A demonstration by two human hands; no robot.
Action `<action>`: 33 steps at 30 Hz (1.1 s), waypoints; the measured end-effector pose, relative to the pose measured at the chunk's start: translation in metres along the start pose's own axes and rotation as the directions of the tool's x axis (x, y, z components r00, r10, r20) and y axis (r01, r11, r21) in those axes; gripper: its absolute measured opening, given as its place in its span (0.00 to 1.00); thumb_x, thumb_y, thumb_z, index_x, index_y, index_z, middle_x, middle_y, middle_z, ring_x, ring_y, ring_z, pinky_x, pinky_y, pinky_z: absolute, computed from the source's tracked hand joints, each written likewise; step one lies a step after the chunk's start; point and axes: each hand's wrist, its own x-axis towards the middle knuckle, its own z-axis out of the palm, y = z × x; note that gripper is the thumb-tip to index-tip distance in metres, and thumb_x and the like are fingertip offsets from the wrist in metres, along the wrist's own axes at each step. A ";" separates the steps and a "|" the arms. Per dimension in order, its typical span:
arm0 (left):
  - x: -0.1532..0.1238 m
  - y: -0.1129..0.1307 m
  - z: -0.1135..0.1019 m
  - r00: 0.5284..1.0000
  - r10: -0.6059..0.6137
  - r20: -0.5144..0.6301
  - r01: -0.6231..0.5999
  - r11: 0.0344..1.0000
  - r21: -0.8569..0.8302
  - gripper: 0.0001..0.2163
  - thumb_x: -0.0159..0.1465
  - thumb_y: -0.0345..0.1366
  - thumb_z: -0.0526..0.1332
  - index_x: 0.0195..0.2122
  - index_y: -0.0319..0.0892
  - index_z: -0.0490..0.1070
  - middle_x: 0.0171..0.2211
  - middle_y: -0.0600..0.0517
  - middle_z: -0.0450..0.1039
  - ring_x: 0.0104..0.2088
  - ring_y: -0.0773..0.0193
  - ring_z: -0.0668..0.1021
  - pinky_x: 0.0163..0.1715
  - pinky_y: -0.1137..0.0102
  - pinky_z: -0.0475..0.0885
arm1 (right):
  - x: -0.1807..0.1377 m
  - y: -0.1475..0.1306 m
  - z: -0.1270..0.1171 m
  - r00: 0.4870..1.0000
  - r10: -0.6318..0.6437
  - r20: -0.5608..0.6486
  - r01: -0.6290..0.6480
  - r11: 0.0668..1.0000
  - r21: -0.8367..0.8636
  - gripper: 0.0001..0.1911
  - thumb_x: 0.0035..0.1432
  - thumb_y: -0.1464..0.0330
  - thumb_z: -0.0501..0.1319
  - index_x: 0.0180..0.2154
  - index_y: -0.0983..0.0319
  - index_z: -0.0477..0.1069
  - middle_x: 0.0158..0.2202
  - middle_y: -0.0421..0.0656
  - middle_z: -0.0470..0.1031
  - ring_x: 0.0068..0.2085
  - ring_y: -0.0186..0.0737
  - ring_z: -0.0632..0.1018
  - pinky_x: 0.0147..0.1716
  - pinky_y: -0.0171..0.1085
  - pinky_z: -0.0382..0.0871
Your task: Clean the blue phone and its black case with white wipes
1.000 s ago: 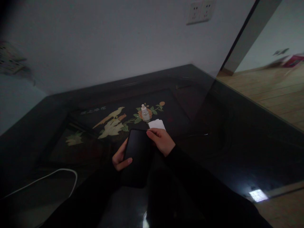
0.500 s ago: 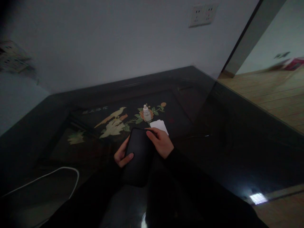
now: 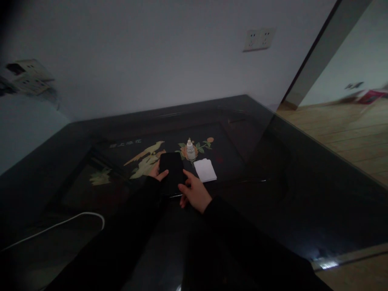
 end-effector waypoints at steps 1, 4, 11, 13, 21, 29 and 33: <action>0.004 0.000 0.001 1.000 -0.009 0.007 0.009 1.000 0.024 0.41 0.47 0.45 0.60 0.58 0.34 0.44 0.53 0.40 0.60 0.50 0.53 0.67 0.48 0.61 0.64 | 0.002 -0.001 -0.001 1.000 -0.001 -0.011 0.001 1.000 -0.003 0.29 0.53 0.72 0.51 0.56 0.59 0.43 0.29 0.35 0.58 0.15 0.24 0.69 0.11 0.28 0.66; 0.011 0.002 0.001 0.999 -0.032 0.021 0.030 0.993 0.115 0.38 0.49 0.44 0.59 0.57 0.31 0.46 0.50 0.39 0.63 0.47 0.54 0.69 0.46 0.61 0.65 | 0.005 -0.006 -0.003 1.000 -0.001 -0.031 0.001 1.000 -0.019 0.29 0.54 0.72 0.50 0.56 0.60 0.43 0.28 0.35 0.58 0.15 0.24 0.69 0.11 0.28 0.66; 0.011 0.014 -0.007 0.997 -0.073 -0.002 0.064 0.860 0.507 0.32 0.53 0.43 0.54 0.57 0.33 0.50 0.41 0.43 0.70 0.40 0.57 0.74 0.39 0.64 0.68 | 0.009 -0.007 -0.001 0.999 0.002 -0.038 -0.007 0.993 -0.118 0.29 0.55 0.72 0.49 0.57 0.60 0.41 0.29 0.36 0.59 0.15 0.25 0.69 0.13 0.30 0.68; 0.009 0.021 -0.008 0.996 -0.085 -0.029 0.083 0.747 0.659 0.31 0.53 0.44 0.54 0.56 0.34 0.53 0.38 0.43 0.71 0.40 0.52 0.73 0.40 0.61 0.66 | 0.010 -0.005 -0.001 0.999 -0.002 -0.035 -0.004 0.984 -0.179 0.30 0.55 0.71 0.49 0.57 0.60 0.41 0.30 0.37 0.60 0.16 0.25 0.70 0.14 0.30 0.68; 0.007 0.034 -0.005 0.981 -0.184 -0.060 0.131 0.404 0.905 0.31 0.57 0.45 0.48 0.58 0.32 0.48 0.34 0.40 0.71 0.37 0.49 0.74 0.34 0.63 0.65 | 0.015 -0.010 -0.009 0.998 -0.062 0.013 0.059 0.827 -0.559 0.28 0.55 0.68 0.52 0.57 0.63 0.47 0.30 0.42 0.68 0.15 0.29 0.69 0.16 0.32 0.64; 0.009 0.034 -0.008 0.970 -0.240 -0.041 0.116 0.306 0.945 0.31 0.58 0.48 0.44 0.59 0.34 0.43 0.43 0.36 0.68 0.42 0.49 0.72 0.37 0.65 0.65 | 0.018 -0.025 -0.004 0.993 -0.116 0.016 0.073 0.509 -0.858 0.27 0.56 0.67 0.52 0.55 0.71 0.50 0.36 0.53 0.72 0.38 0.46 0.74 0.35 0.39 0.63; 0.008 0.033 -0.007 0.973 -0.226 -0.043 0.109 0.288 0.952 0.31 0.59 0.47 0.44 0.59 0.33 0.42 0.46 0.34 0.66 0.44 0.50 0.71 0.39 0.65 0.64 | 0.018 -0.026 0.001 0.994 -0.108 0.009 0.050 0.391 -0.919 0.26 0.57 0.65 0.51 0.55 0.71 0.49 0.40 0.56 0.71 0.41 0.49 0.73 0.37 0.40 0.62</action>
